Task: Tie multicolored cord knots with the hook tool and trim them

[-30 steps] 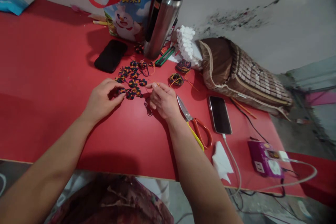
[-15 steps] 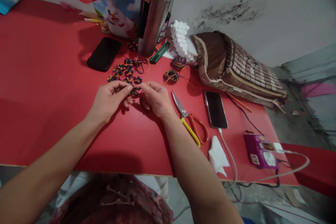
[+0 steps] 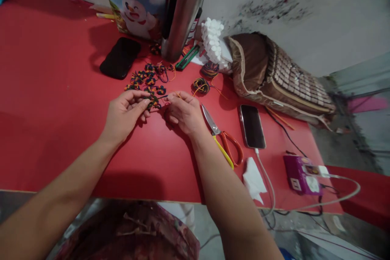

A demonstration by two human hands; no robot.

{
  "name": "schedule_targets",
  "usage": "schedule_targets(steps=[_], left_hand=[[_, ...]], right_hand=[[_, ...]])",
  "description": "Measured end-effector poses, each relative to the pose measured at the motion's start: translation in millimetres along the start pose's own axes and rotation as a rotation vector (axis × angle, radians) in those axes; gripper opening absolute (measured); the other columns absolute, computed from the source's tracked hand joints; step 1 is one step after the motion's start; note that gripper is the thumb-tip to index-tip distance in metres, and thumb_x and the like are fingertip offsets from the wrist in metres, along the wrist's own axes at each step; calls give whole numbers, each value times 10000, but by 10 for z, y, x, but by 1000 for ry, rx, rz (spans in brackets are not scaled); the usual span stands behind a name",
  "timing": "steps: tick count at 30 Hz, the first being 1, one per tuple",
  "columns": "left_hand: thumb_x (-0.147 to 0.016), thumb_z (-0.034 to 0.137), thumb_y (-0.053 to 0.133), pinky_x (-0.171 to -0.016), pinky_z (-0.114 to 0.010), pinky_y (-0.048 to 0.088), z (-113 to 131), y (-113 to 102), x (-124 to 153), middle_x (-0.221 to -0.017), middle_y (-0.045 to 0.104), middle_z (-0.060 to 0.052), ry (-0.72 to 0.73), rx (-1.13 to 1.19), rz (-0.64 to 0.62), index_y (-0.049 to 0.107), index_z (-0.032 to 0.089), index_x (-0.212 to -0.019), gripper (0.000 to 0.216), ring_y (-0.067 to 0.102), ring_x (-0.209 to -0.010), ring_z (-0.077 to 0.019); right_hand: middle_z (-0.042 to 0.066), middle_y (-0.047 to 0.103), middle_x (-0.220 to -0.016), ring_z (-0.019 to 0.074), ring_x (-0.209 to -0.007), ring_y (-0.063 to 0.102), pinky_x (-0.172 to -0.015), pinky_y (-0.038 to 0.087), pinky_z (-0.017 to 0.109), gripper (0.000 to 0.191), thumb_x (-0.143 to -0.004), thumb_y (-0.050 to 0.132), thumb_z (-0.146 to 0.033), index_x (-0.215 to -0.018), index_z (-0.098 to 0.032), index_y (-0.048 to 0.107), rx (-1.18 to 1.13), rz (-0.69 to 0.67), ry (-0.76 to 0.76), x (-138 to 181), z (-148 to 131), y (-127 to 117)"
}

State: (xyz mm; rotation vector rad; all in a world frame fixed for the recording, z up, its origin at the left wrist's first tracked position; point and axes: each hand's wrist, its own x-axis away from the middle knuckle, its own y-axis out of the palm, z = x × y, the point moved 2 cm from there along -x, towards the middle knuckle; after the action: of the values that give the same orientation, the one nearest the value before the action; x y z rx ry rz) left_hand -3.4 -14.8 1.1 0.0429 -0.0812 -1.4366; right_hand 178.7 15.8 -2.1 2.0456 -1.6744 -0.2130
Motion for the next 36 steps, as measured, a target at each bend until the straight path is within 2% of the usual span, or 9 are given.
schedule_targets(steps=[4, 8, 12, 14, 17, 21, 28, 32, 36], left_hand=[[-801, 240, 907, -493, -250, 610, 13, 39, 59, -707, 793, -7, -83, 85, -95, 794, 186, -1044, 273, 721, -536, -159], [-704, 181, 985, -685, -324, 725, 20, 77, 85, -936, 877, -56, -248, 328, -255, 758, 203, -1019, 389, 884, -814, -250], [-795, 292, 1019, -846, -358, 752, 2, 61, 59, -985, 870, -86, -343, 468, -349, 809, 193, -958, 283, 902, -991, -278], [-819, 310, 1030, -855, -345, 751, -25, 44, 37, -958, 858, -73, -328, 481, -311, 816, 184, -915, 266, 892, -942, -245], [-727, 175, 1047, -840, -304, 736, -65, 34, 22, -960, 854, -42, -296, 443, -246, 806, 185, -911, 303, 873, -872, -196], [-661, 103, 1005, -788, -299, 727, -69, 50, 37, -963, 840, -16, -269, 374, -204, 800, 198, -990, 399, 872, -866, -199], [-662, 154, 973, -776, -321, 721, -27, 66, 57, -951, 825, -11, -179, 249, -150, 818, 207, -992, 369, 809, -814, -172], [-632, 191, 1001, -585, -268, 611, 53, -119, -80, -835, 779, 16, -24, 238, 65, 864, 241, -951, 350, 662, -667, -127], [-455, 193, 1133, -597, -225, 584, 123, -378, -260, -797, 762, 55, 136, 333, 250, 867, 278, -853, 486, 599, -708, -104]], right_hand=[[-165, 406, -483, 41, -408, 299, -389, 311, 187, 400, -747, 1045, -448, -832, -229, 722, -28, 21, -2, 6, -20, -9], [-101, 615, -627, 42, -443, 399, -383, 315, 195, 450, -727, 1062, -493, -874, -225, 732, 14, -18, 32, 19, -13, -10], [-52, 717, -695, 66, -491, 522, -382, 318, 187, 454, -718, 1068, -511, -888, -223, 762, 12, -48, 42, 28, -16, -16], [-43, 736, -697, 74, -511, 552, -388, 326, 182, 439, -714, 1071, -504, -891, -223, 785, 2, -56, 35, 23, -12, -20], [-53, 739, -682, 63, -480, 516, -391, 334, 188, 409, -735, 1057, -497, -921, -228, 812, 17, -61, 29, 9, 6, -22], [-61, 733, -684, 57, -440, 494, -376, 318, 203, 414, -752, 1042, -504, -957, -225, 815, 30, -46, 22, 2, 22, -29], [-154, 453, -495, 92, -381, 407, -352, 330, 234, 419, -782, 1030, -520, -979, -257, 769, 13, 11, 24, 1, 18, -30], [-124, 528, -551, 75, -408, 376, -396, 268, 240, 432, -842, 988, -566, -1077, -263, 791, 95, 72, -59, -19, 41, -53], [-105, 489, -560, 98, -467, 374, -479, 265, 267, 269, -964, 859, -504, -1073, -262, 816, 365, 108, -162, -17, 104, -72]])
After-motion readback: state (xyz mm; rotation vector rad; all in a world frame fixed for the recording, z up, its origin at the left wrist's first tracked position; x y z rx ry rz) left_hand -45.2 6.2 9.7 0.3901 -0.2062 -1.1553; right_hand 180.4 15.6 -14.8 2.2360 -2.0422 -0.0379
